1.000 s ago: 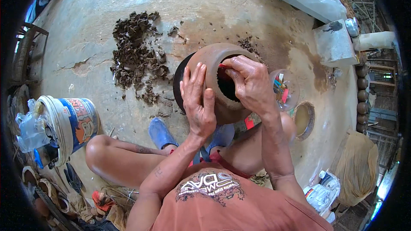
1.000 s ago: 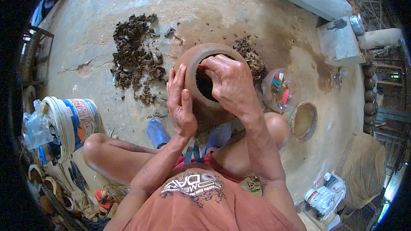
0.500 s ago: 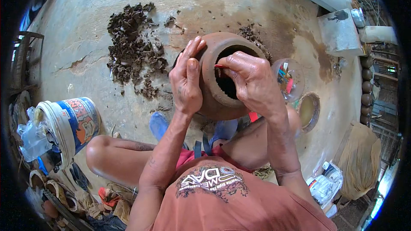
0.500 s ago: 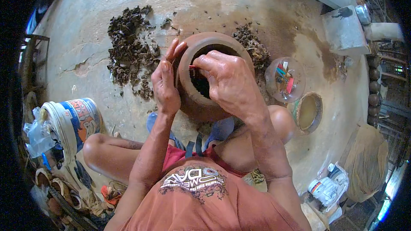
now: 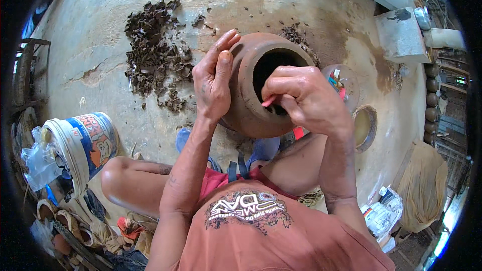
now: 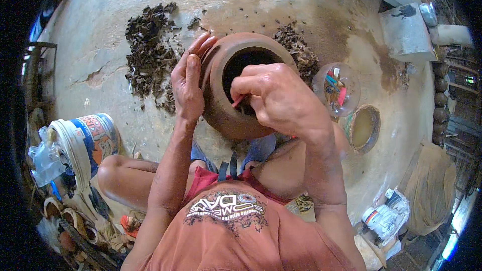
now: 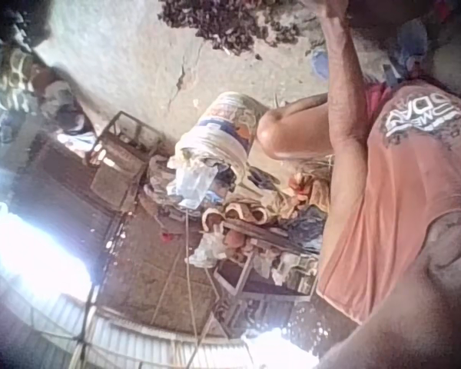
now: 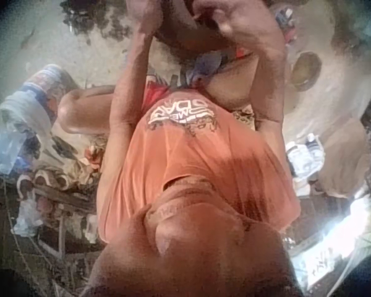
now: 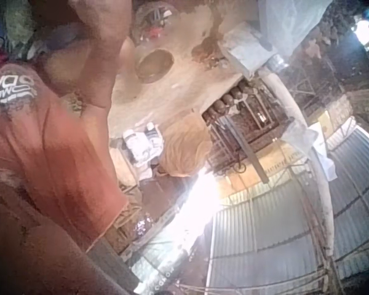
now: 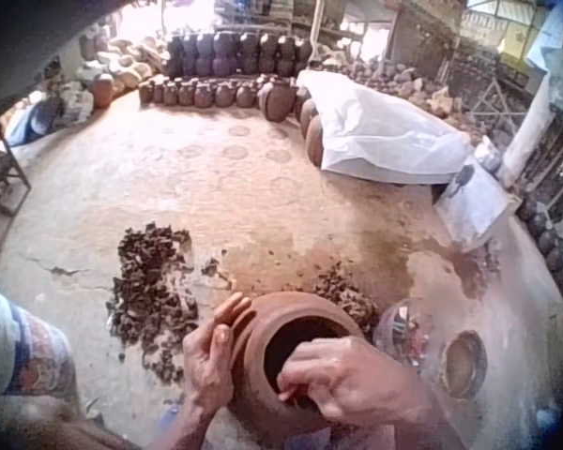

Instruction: The person uses small tools to smooth and scrape the inner and outer surfaces of a large clay pot while sitting on the floor.

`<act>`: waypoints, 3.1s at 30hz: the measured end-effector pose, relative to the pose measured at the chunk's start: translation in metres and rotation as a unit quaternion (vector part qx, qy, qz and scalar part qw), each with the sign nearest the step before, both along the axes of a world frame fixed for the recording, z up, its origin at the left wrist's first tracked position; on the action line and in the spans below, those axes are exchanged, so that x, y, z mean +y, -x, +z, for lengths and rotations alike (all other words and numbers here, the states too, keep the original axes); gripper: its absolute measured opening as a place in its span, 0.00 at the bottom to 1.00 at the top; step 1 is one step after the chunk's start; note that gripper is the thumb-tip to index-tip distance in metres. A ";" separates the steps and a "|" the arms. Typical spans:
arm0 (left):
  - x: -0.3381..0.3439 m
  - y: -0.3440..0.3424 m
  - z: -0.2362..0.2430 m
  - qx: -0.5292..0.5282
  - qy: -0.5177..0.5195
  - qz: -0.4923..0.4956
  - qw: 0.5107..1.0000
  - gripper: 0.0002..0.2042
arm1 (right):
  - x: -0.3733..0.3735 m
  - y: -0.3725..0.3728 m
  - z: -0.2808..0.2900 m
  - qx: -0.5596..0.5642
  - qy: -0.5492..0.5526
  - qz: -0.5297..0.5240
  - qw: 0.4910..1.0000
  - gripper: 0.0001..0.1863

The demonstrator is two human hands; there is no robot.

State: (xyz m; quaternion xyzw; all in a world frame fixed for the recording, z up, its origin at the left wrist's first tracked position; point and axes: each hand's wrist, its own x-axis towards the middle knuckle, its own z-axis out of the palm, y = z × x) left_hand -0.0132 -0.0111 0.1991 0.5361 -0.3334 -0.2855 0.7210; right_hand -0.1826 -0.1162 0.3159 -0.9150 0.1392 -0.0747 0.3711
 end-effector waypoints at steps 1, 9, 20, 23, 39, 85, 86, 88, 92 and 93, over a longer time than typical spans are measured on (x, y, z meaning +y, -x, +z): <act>0.000 0.000 -0.001 -0.002 0.000 0.000 1.000 0.24 | -0.004 0.004 0.006 0.008 -0.017 0.020 1.000 0.10; 0.025 0.009 -0.006 -0.119 -0.023 0.028 0.992 0.23 | -0.031 0.060 0.028 -0.076 -0.115 -0.232 0.963 0.04; 0.030 0.031 -0.002 -0.168 -0.048 0.069 0.982 0.26 | -0.022 0.054 0.017 -0.038 0.149 -0.545 0.824 0.12; 0.036 0.035 -0.001 -0.202 -0.055 0.083 0.974 0.27 | 0.012 0.018 0.012 -0.102 0.093 -0.484 0.864 0.10; 0.042 0.066 0.003 -0.206 -0.120 0.141 0.961 0.27 | 0.032 -0.028 -0.015 -0.040 0.133 -0.376 0.916 0.07; -0.009 -0.012 0.003 -0.184 -0.049 -0.056 0.980 0.24 | 0.000 -0.007 -0.026 -0.019 0.074 -0.021 0.997 0.11; -0.012 -0.014 0.001 -0.145 -0.054 -0.068 0.986 0.23 | 0.000 -0.007 -0.026 -0.024 0.071 -0.011 0.997 0.11; -0.020 -0.020 -0.001 -0.105 -0.053 -0.086 0.989 0.24 | -0.001 -0.006 -0.024 -0.020 0.069 -0.001 0.997 0.10; -0.034 -0.026 0.008 -0.108 -0.085 -0.089 0.986 0.25 | -0.003 -0.003 -0.023 0.003 0.076 0.017 0.997 0.10; -0.038 -0.028 0.011 -0.126 -0.094 -0.087 0.984 0.25 | -0.004 -0.002 -0.022 0.003 0.076 0.016 0.997 0.10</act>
